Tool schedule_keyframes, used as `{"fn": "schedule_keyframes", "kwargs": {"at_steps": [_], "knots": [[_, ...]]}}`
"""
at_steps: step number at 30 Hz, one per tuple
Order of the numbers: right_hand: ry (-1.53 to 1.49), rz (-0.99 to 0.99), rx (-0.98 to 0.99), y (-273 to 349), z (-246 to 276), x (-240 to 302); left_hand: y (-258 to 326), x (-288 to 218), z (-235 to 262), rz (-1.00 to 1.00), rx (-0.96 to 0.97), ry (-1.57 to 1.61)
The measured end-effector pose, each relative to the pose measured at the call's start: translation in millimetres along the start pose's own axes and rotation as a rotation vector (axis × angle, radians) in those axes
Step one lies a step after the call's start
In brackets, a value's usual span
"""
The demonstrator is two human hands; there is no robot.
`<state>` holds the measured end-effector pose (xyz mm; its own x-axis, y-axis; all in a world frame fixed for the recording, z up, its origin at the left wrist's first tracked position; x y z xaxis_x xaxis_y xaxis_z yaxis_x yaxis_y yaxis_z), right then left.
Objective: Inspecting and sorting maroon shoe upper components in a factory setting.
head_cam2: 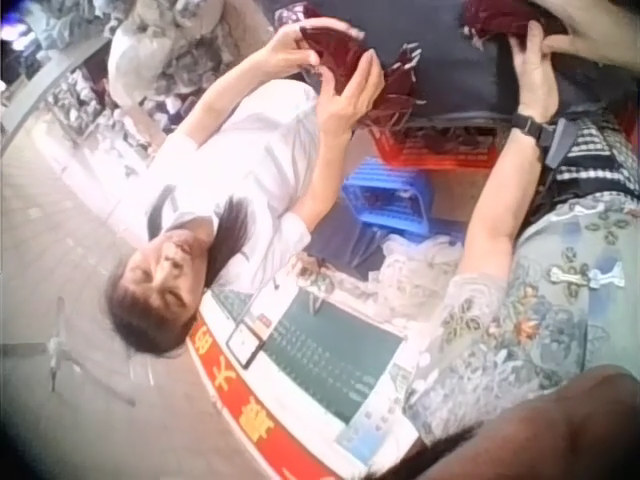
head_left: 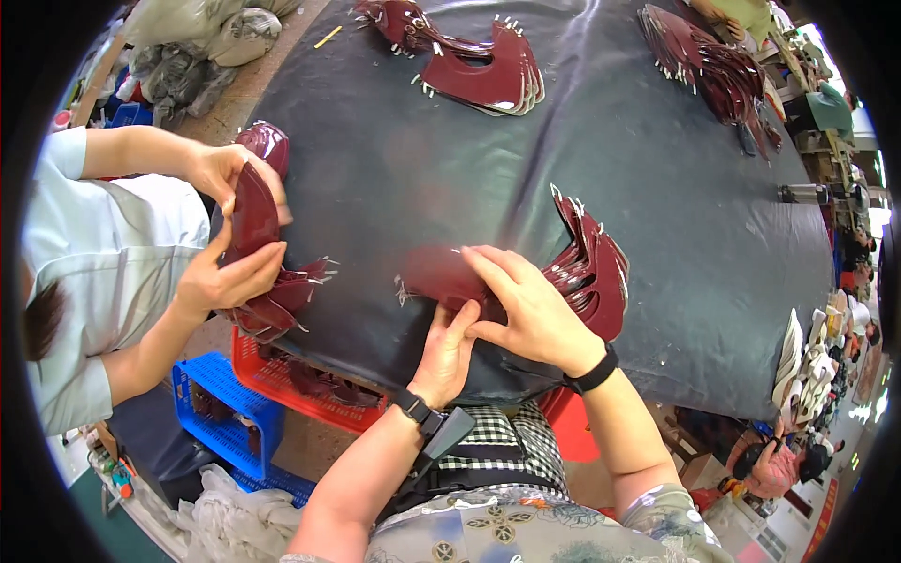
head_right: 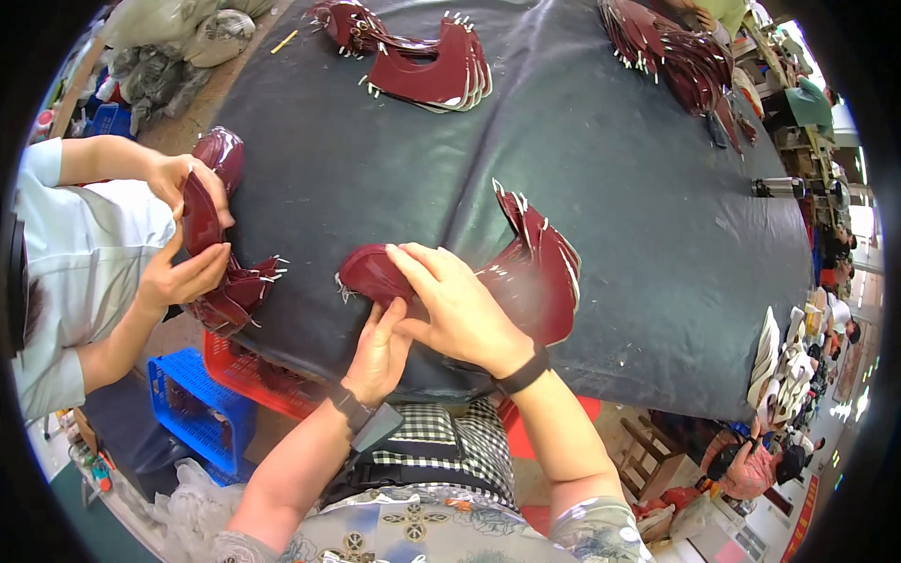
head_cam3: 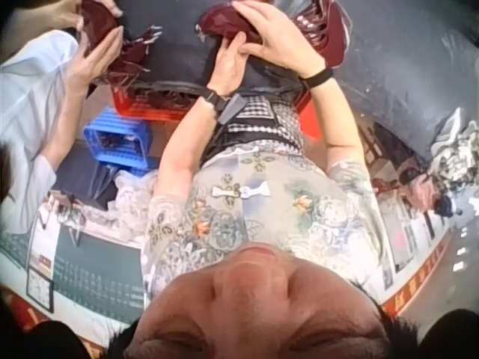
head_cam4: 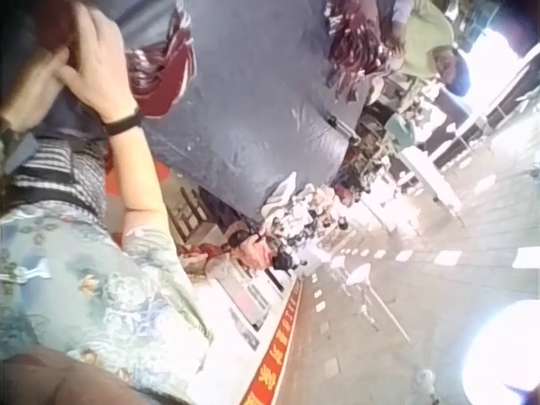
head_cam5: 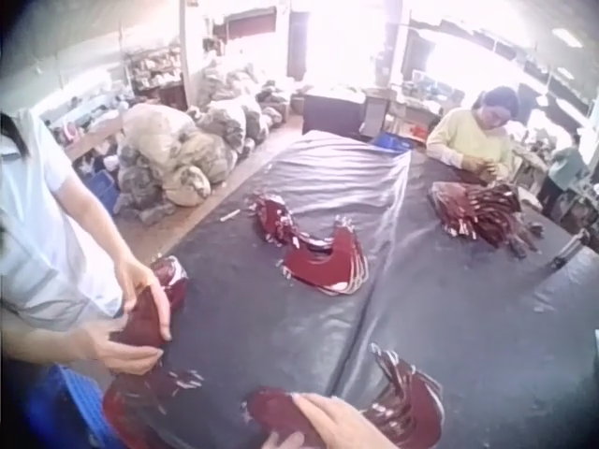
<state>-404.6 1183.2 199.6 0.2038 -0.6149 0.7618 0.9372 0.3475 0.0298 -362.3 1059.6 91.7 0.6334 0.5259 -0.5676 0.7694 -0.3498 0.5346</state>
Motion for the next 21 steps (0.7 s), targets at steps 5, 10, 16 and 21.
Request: {"fn": "schedule_keyframes", "kwargs": {"at_steps": [5,10,16,21], "knots": [[-0.045,-0.017,-0.023,-6.5,-10.0,-2.8,35.1,-16.2,41.2,0.254,-0.070,-0.260],[0.117,0.045,-0.093,-7.5,-10.4,9.9,39.7,-49.7,41.5,0.089,-0.086,-0.319],[0.034,-0.096,-0.135,6.4,2.0,15.5,35.9,-57.4,17.8,0.069,-0.065,-0.140],[-0.026,-0.087,-0.102,26.0,20.7,34.0,49.5,-62.5,-12.5,-0.004,0.061,-0.085]]}}
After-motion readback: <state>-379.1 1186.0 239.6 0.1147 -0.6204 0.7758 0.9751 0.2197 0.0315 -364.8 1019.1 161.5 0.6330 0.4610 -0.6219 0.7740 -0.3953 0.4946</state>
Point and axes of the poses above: each hand's wrist, its own y-axis away from the middle knuckle, its own z-axis out of the back of the hand, x = y × z, the point moved 7 cm from there along -y, towards the middle knuckle, and after that the axes turned 3 degrees about x, right-handed, at the moved point
